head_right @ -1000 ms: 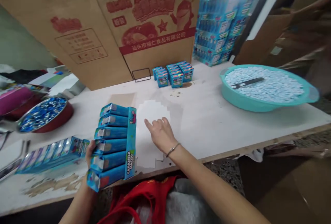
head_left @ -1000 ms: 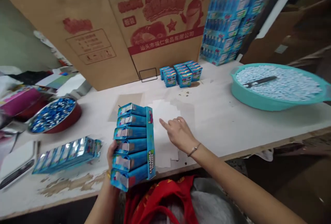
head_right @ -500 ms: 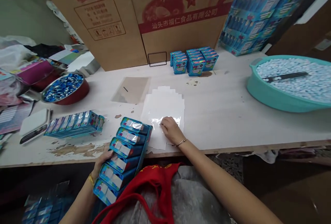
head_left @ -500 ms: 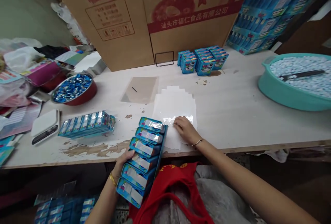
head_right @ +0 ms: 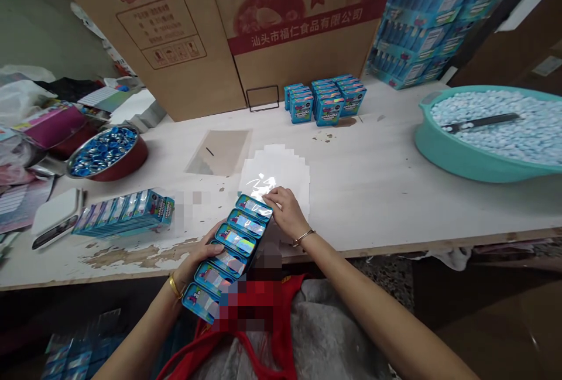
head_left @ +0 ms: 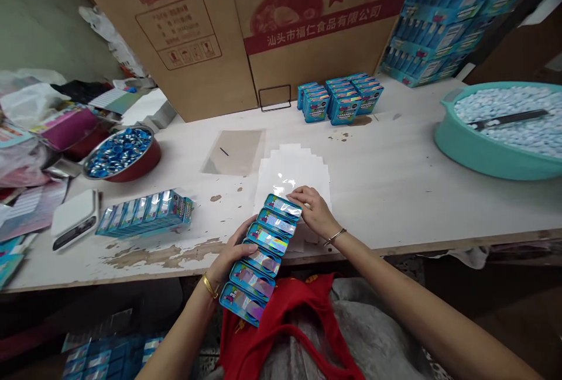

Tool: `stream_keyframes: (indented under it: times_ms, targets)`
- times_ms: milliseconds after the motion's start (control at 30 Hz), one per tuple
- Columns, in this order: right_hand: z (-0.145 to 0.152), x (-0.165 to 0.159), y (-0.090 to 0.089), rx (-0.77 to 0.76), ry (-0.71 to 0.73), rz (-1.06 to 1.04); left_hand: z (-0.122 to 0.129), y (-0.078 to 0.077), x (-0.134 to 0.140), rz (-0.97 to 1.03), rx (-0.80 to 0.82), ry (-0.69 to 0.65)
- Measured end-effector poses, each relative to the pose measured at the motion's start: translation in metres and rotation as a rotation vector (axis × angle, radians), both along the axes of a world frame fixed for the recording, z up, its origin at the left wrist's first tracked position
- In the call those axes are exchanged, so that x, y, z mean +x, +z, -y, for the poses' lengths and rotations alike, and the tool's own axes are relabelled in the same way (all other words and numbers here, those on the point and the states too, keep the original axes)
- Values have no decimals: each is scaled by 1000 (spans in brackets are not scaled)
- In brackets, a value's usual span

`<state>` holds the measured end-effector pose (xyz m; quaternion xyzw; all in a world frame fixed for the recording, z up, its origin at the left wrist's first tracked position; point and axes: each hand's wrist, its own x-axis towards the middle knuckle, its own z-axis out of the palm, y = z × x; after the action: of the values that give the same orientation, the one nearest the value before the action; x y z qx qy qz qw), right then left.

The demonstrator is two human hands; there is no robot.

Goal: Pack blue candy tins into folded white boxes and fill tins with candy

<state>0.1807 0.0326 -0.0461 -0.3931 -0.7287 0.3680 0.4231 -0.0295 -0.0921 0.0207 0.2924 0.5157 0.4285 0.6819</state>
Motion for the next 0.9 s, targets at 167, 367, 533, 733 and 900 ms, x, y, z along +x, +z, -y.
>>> stream_keyframes:
  times_ms: [167,367,533,733,900]
  targets:
    - [-2,6,8,-102,68,-103,-10,-1,6,-40,-7,-23]
    - [-8,13,7,-126,66,-117,-23,-9,10,-58,17,-31]
    - [-17,16,4,-57,128,25,-32,-9,3,-166,29,-173]
    - [-3,14,8,145,25,396,-58,1,-35,-977,450,-230]
    - [10,11,12,183,-161,568,-106,-8,-28,-1422,768,-404]
